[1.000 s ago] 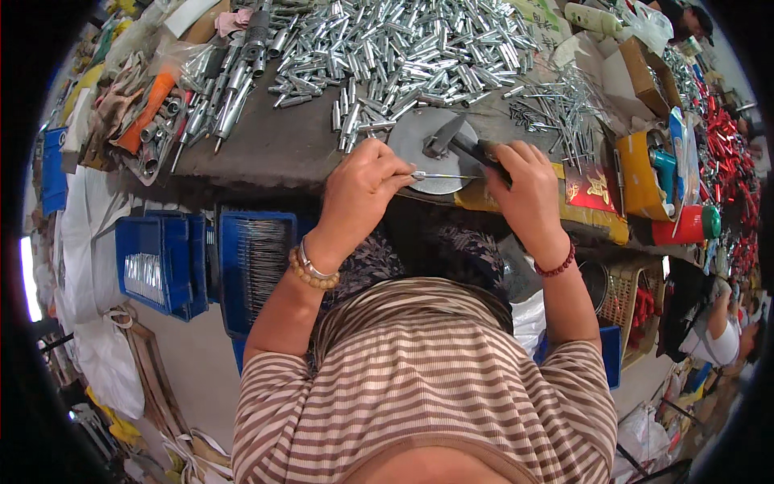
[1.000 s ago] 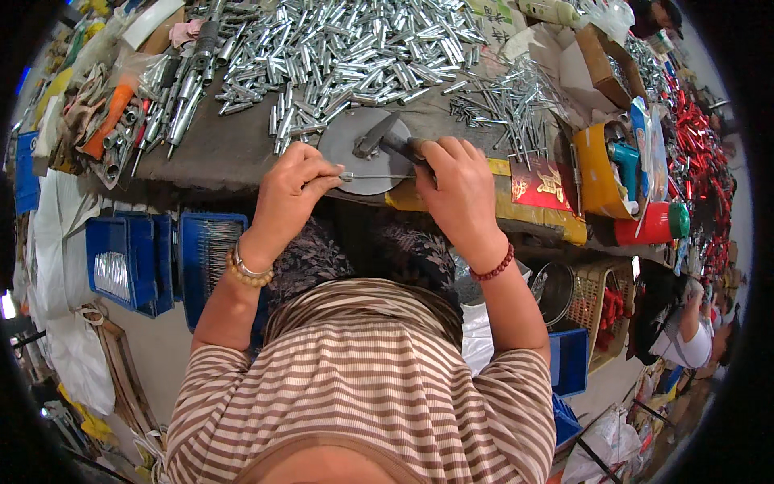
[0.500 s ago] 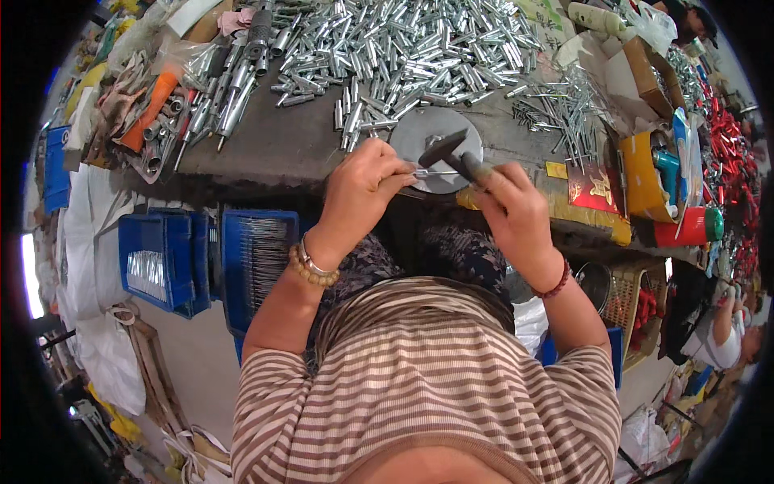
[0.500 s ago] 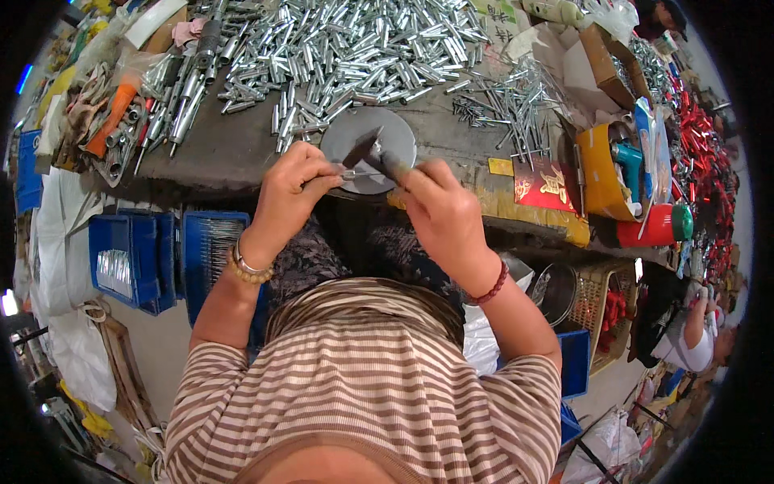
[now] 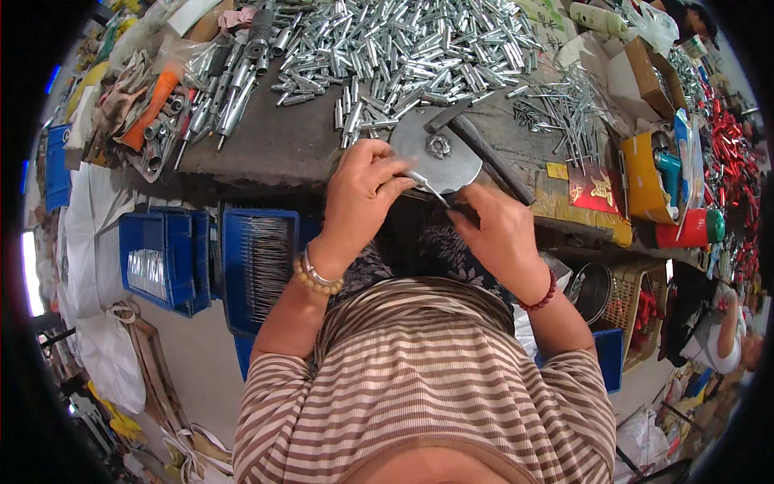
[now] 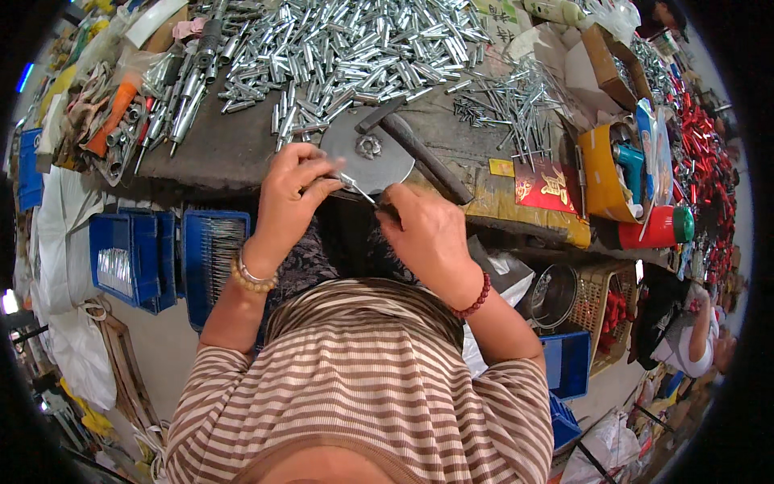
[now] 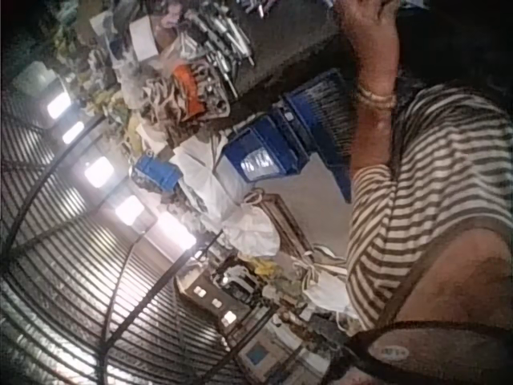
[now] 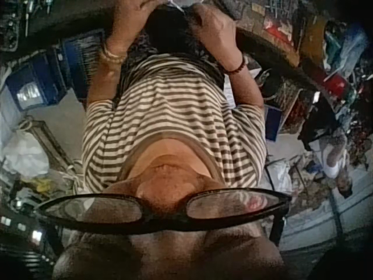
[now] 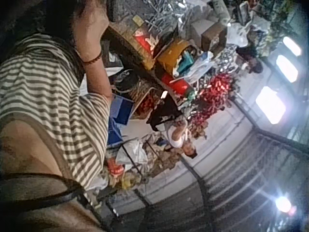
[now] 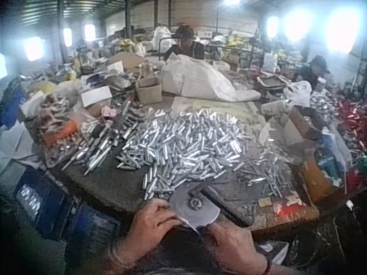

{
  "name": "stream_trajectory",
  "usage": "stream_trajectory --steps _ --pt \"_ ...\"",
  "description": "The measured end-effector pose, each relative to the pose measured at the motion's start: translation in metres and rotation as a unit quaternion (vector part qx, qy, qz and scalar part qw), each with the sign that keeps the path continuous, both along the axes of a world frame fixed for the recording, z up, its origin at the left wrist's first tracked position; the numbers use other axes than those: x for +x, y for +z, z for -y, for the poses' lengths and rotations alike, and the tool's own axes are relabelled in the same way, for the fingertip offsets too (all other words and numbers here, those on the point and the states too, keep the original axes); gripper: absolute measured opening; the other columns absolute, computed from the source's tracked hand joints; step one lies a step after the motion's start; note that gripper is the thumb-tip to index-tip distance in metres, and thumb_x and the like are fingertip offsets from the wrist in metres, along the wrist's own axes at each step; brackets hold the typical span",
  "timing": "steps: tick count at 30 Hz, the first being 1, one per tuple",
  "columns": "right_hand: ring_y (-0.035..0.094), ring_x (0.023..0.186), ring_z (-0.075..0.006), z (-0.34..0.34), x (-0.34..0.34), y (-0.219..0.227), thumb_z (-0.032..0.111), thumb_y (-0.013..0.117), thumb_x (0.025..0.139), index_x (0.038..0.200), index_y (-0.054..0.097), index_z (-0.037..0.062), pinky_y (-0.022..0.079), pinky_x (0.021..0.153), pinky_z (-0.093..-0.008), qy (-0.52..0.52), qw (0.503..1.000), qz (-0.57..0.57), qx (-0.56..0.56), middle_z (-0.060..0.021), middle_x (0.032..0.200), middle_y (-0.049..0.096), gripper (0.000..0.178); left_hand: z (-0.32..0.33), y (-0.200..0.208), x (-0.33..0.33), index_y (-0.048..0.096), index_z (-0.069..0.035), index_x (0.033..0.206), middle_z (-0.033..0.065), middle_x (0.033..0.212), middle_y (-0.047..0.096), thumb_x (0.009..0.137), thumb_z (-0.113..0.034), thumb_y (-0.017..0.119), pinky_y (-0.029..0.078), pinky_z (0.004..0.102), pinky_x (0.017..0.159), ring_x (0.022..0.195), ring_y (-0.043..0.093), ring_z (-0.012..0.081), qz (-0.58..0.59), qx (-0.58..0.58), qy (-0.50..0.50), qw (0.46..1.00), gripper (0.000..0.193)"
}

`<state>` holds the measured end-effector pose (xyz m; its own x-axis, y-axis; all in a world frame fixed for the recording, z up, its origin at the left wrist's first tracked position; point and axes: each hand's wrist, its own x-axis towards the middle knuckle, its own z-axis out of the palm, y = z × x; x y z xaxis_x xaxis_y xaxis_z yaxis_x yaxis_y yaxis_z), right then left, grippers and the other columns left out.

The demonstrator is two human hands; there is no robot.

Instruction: The person assembles metal components by joining pins and sleeves on a circular metal fixture, tapping them with a small hammer, and placing the finished pieces into a blue container.

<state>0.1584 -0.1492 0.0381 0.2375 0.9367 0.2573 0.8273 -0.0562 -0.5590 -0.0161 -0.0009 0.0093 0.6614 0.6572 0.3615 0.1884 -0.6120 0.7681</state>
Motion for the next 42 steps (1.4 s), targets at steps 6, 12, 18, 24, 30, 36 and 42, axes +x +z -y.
stream_trajectory --steps 6,12,18,24,30,36,42 --pt "0.065 0.066 -0.0348 0.006 -0.010 0.002 0.014 0.076 0.086 0.108 0.068 -0.0004 0.050 0.063 -0.0412 -0.015 0.967 -0.218 -0.134 -0.0179 0.075 0.068 0.028 0.037 -0.006 0.000 0.062 -0.007 0.141 0.0028 0.094 0.070 0.098 -0.007 0.069 0.045 0.0211 0.058 0.068 0.056 0.0054 0.062 -0.207 0.090 0.972 0.043" --pt "0.065 0.065 -0.0275 0.011 -0.021 -0.003 0.014 0.076 0.088 0.111 0.067 -0.0019 0.050 0.064 -0.0369 -0.039 0.935 -0.323 -0.143 -0.0175 0.076 0.069 0.030 0.045 -0.006 0.002 0.038 -0.006 0.157 0.0071 0.096 0.072 0.104 -0.010 0.061 0.046 0.0184 0.052 0.068 0.059 0.0042 0.152 -0.437 0.048 0.885 0.057" --pt "0.066 0.068 -0.0253 0.005 -0.037 -0.006 0.012 0.075 0.088 0.113 0.067 -0.0016 0.052 0.066 -0.0357 -0.010 0.939 -0.317 -0.133 -0.0174 0.081 0.070 0.029 0.047 -0.003 -0.005 0.037 -0.004 0.153 0.0051 0.094 0.067 0.096 -0.007 0.071 0.043 0.0192 0.056 0.068 0.054 0.0051 0.194 -0.456 0.065 0.866 0.066" --pt "0.062 0.078 -0.0088 0.002 -0.021 -0.014 0.006 0.074 0.094 0.122 0.065 -0.0015 0.053 0.069 -0.0267 -0.038 0.922 -0.383 -0.036 -0.0034 0.096 0.069 0.031 0.037 -0.003 -0.044 0.044 -0.006 0.144 0.0016 0.093 0.063 0.093 -0.005 0.073 0.040 0.0194 0.058 0.071 0.053 0.0045 0.255 -0.435 0.130 0.854 0.059" --pt "0.058 0.068 -0.0052 -0.007 0.005 -0.017 0.010 0.066 0.100 0.135 0.059 -0.0019 0.044 0.056 -0.0193 -0.073 0.901 -0.425 -0.048 -0.0038 0.096 0.068 0.037 0.014 -0.071 -0.139 0.044 -0.005 0.144 0.0051 0.095 0.063 0.092 -0.002 0.072 0.037 0.0221 0.055 0.066 0.049 0.0068 0.233 -0.399 0.372 0.805 0.059" --pt "0.057 0.067 -0.0058 -0.013 0.000 -0.014 0.014 0.066 0.101 0.138 0.060 0.0000 0.044 0.054 -0.0194 -0.093 0.916 -0.386 -0.054 -0.0026 0.093 0.066 0.040 -0.020 -0.207 -0.242 0.050 -0.004 0.132 0.0070 0.097 0.065 0.087 -0.004 0.077 0.048 0.0272 0.063 0.076 0.058 0.0111 0.170 -0.394 0.531 0.731 0.052" --pt "0.057 0.067 -0.0058 -0.013 0.001 -0.016 0.016 0.066 0.101 0.136 0.062 0.0011 0.044 0.052 -0.0193 -0.087 0.916 -0.389 -0.047 -0.0016 0.091 0.065 0.038 -0.069 -0.257 -0.285 0.056 -0.003 0.123 0.0110 0.098 0.069 0.081 -0.006 0.080 0.054 0.0354 0.069 0.080 0.065 0.0164 0.108 -0.329 0.629 0.696 0.049"
